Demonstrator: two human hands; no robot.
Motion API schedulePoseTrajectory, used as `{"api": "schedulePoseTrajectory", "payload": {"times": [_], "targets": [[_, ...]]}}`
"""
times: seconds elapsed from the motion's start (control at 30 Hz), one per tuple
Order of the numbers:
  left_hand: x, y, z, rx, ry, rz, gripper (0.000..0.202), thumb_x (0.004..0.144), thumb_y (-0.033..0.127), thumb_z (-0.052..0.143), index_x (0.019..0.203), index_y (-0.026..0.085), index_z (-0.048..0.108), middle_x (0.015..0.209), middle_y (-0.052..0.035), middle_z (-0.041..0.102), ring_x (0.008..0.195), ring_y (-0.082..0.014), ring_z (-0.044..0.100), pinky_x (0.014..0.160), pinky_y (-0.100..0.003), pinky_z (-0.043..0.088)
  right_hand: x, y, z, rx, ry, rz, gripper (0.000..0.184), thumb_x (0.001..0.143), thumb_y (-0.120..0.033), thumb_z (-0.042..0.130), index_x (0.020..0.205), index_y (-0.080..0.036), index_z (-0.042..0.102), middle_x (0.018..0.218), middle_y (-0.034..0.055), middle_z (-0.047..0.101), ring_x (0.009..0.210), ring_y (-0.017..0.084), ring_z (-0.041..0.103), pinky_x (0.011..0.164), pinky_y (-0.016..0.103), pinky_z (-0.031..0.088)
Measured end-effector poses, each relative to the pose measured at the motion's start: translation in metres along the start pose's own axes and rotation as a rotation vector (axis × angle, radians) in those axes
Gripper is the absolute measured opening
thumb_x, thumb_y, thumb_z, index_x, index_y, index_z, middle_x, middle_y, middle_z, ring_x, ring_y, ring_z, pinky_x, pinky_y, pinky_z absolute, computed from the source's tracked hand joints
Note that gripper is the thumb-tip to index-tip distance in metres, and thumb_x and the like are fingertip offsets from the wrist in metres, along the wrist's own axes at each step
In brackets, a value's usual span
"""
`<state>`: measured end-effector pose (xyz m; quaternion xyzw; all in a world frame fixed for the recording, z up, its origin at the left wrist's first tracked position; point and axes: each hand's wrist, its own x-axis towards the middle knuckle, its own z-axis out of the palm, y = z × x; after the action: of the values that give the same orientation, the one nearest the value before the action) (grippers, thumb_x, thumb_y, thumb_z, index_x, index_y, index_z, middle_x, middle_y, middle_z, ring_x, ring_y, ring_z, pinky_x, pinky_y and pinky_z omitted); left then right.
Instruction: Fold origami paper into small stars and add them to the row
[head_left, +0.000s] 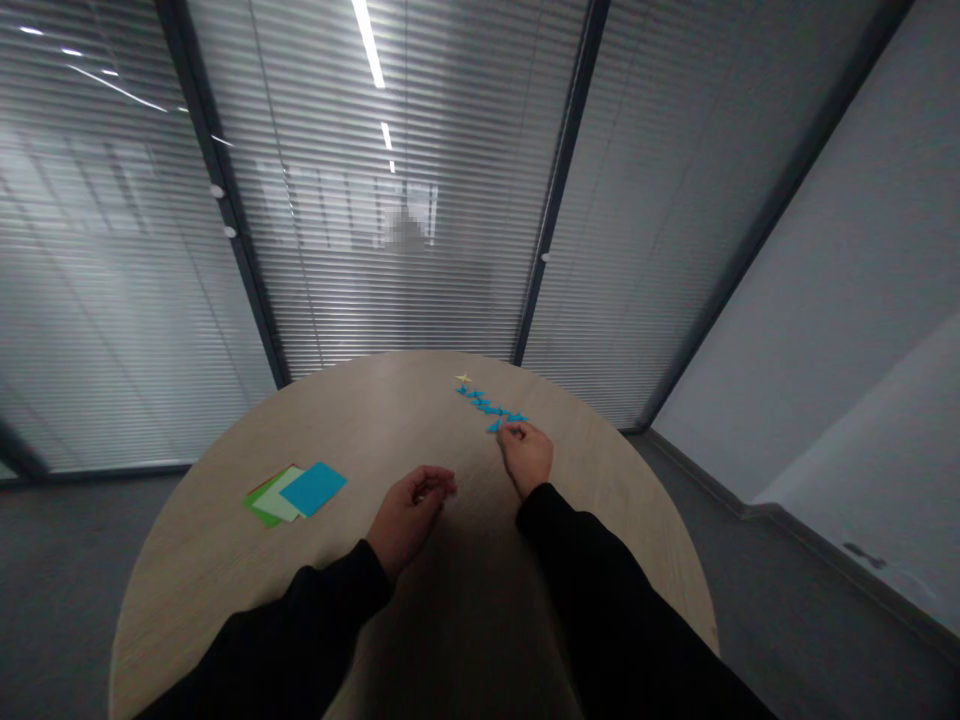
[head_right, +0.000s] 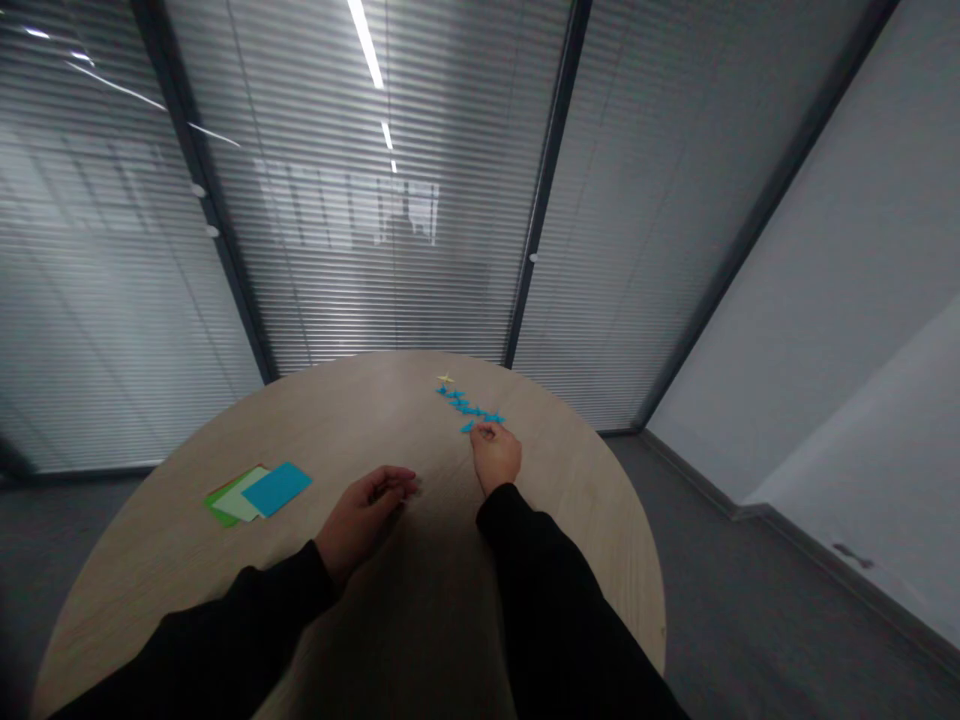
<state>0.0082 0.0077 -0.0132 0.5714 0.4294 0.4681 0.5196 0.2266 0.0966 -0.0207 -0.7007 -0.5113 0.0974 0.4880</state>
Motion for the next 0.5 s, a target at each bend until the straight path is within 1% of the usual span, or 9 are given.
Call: {"api": "schedulePoseTrajectory", "payload": {"times": [0.1,0.2,0.33,0.5], "targets": [[-0.001,-0.001,0.000,0.054,-0.026,0.030,0.028,0.084,0.037,0.063,0.101,0.017,0.068,0.098,-0.0128,0.075,0.089,-0.0216,0.068,0.079,-0.034,0.050,0.012,-0.005,0.009,-0.083,0.021,0.025,0.027,0.081,-0.038,0.059,0.087,-0.020,0.079,0.082,0.0075,0.075,0.078,0.023,0.066,0.074,0.030,0.047],[-0.001,0.001,0.000,0.103,-0.034,0.056,0.026,0.084,0.038,0.062,0.098,0.017,0.069,0.096,-0.0119,0.075,0.089,-0.0224,0.068,0.082,-0.035,0.050,0.017,-0.009,0.015,-0.144,0.023,0.057,0.024,0.081,-0.035,0.060,0.087,-0.022,0.080,0.088,0.0091,0.076,0.082,0.024,0.067,0.074,0.030,0.047],[-0.003,0.006,0.001,0.155,-0.072,0.075,0.023,0.085,0.036,0.061,0.095,0.017,0.070,0.095,-0.0116,0.076,0.089,-0.0235,0.068,0.085,-0.037,0.050,0.018,-0.013,0.016,-0.203,0.019,0.096,0.024,0.082,-0.033,0.059,0.084,-0.021,0.080,0.087,0.0123,0.076,0.081,0.026,0.067,0.070,0.031,0.047],[-0.003,0.008,0.003,0.235,-0.114,0.090,0.021,0.087,0.032,0.057,0.093,0.018,0.070,0.095,-0.0115,0.076,0.089,-0.0244,0.069,0.082,-0.038,0.051,0.018,-0.016,0.015,-0.242,0.013,0.100,0.025,0.081,-0.031,0.059,0.085,-0.019,0.080,0.089,0.0134,0.076,0.082,0.027,0.068,0.070,0.032,0.047]]}}
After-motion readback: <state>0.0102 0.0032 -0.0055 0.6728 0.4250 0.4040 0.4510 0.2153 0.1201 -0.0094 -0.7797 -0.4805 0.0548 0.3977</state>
